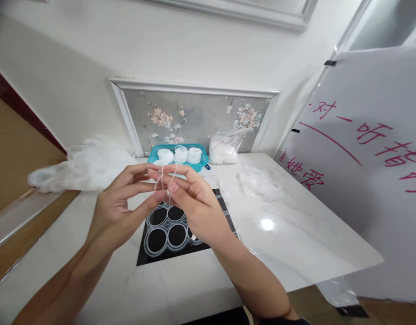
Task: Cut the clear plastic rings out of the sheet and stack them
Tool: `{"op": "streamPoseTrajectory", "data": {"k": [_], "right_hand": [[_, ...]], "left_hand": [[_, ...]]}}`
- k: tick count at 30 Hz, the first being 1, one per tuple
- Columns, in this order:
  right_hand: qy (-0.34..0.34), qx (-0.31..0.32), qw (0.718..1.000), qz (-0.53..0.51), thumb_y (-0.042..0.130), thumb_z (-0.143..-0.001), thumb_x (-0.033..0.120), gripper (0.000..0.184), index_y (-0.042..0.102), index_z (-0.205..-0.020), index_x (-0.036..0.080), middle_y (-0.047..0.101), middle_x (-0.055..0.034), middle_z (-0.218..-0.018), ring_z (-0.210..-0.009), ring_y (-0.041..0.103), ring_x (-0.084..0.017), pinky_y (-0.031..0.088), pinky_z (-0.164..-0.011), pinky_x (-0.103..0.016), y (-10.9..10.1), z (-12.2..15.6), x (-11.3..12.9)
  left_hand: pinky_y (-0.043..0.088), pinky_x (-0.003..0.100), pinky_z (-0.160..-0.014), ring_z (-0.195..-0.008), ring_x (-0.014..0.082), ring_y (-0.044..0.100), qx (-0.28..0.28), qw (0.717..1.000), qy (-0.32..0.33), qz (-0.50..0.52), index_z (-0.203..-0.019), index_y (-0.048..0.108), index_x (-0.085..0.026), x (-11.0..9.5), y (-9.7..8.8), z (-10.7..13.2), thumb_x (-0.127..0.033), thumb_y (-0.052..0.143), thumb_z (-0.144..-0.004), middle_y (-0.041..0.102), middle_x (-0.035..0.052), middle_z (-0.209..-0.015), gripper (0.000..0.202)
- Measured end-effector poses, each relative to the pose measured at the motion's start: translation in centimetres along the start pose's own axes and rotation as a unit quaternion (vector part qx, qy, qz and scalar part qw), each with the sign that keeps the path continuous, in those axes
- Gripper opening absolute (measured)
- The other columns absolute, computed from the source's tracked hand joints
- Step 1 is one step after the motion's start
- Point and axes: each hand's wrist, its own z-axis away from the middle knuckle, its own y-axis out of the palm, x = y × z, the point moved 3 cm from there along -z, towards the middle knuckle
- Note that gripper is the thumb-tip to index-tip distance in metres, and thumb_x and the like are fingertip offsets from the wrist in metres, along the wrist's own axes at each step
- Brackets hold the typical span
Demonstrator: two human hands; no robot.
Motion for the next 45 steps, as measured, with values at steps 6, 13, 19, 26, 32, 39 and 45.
{"op": "streamPoseTrajectory", "data": {"k": [6, 13, 19, 26, 32, 39, 45], "right_hand": [[-0.027, -0.008, 0.999, 0.026, 0.061, -0.094, 0.033, 0.017, 0.060, -0.111, 0.031, 0.071, -0.0031, -0.124, -0.121, 0.063, -0.022, 0.051, -0.104, -0.044, 0.4, 0.2, 0.1], [-0.048, 0.009, 0.998, 0.039, 0.064, -0.091, 0.031, 0.024, 0.068, -0.115, 0.033, 0.067, 0.0012, -0.129, -0.133, 0.054, -0.023, 0.046, -0.112, -0.041, 0.3, 0.2, 0.4], [-0.128, -0.087, 0.986, 0.069, 0.064, -0.089, 0.025, 0.001, 0.064, -0.089, 0.026, 0.073, -0.0006, -0.113, -0.126, 0.061, -0.022, 0.051, -0.107, -0.043, -0.5, -0.3, 0.2], [-0.159, -0.176, 0.969, 0.068, 0.077, -0.077, 0.026, 0.039, 0.037, -0.075, 0.026, 0.074, 0.0011, -0.088, -0.106, 0.071, -0.022, 0.059, -0.092, -0.041, -0.3, -0.9, -0.1], [-0.165, -0.158, 0.973, 0.036, 0.076, -0.079, 0.028, 0.036, 0.042, -0.069, 0.025, 0.073, 0.0016, -0.084, -0.107, 0.071, -0.020, 0.058, -0.094, -0.040, -0.6, -1.0, -0.1], [-0.114, -0.152, 0.982, -0.013, 0.073, -0.081, 0.041, 0.035, 0.041, -0.080, 0.028, 0.076, 0.0011, -0.090, -0.097, 0.074, -0.025, 0.056, -0.094, -0.048, -1.4, -0.6, 1.0], [-0.079, 0.097, 0.991, 0.054, 0.087, -0.068, 0.027, 0.045, 0.045, -0.084, 0.029, 0.076, 0.0023, -0.076, -0.092, 0.074, -0.027, 0.057, -0.091, -0.047, -0.7, -0.1, 1.5]], "left_hand": [[0.043, 0.049, -0.111, -0.127, 0.0252, 0.054, 0.066, 0.997, -0.033, 0.037, -0.084, 0.075, -0.026, 0.3, 0.7, 0.1, -0.030, 0.069, -0.090, 0.058, 0.0025, -0.133, 0.009], [0.034, 0.055, -0.117, -0.139, 0.0279, 0.044, 0.121, 0.987, -0.067, 0.080, -0.085, 0.075, -0.029, 0.7, 1.0, -0.1, -0.039, 0.064, -0.093, 0.050, -0.0005, -0.147, 0.017], [0.026, 0.058, -0.121, -0.145, 0.0291, 0.037, 0.118, 0.987, -0.070, 0.086, -0.083, 0.076, -0.032, 0.7, 0.2, 0.1, -0.041, 0.070, -0.089, 0.045, -0.0072, -0.152, 0.012], [0.026, 0.057, -0.121, -0.145, 0.0289, 0.035, 0.123, 0.989, -0.064, 0.057, -0.079, 0.076, -0.033, 0.4, 0.0, 0.1, -0.040, 0.070, -0.088, 0.046, -0.0101, -0.151, 0.013], [0.025, 0.058, -0.121, -0.146, 0.0300, 0.034, 0.130, 0.990, -0.056, 0.022, -0.076, 0.075, -0.030, 0.7, -0.3, -0.3, -0.041, 0.070, -0.088, 0.048, -0.0074, -0.150, 0.017], [0.029, 0.060, -0.119, -0.147, 0.0307, 0.030, 0.104, 0.992, 0.012, -0.065, -0.084, 0.074, -0.030, 0.2, -0.9, -0.3, -0.037, 0.068, -0.090, 0.043, -0.0072, -0.154, 0.011], [0.024, 0.054, -0.123, -0.149, 0.0334, 0.025, -0.003, 0.983, 0.087, -0.165, -0.092, 0.074, -0.031, -0.7, -2.0, -0.1, -0.028, 0.063, -0.092, 0.036, -0.0134, -0.157, 0.012]]}}
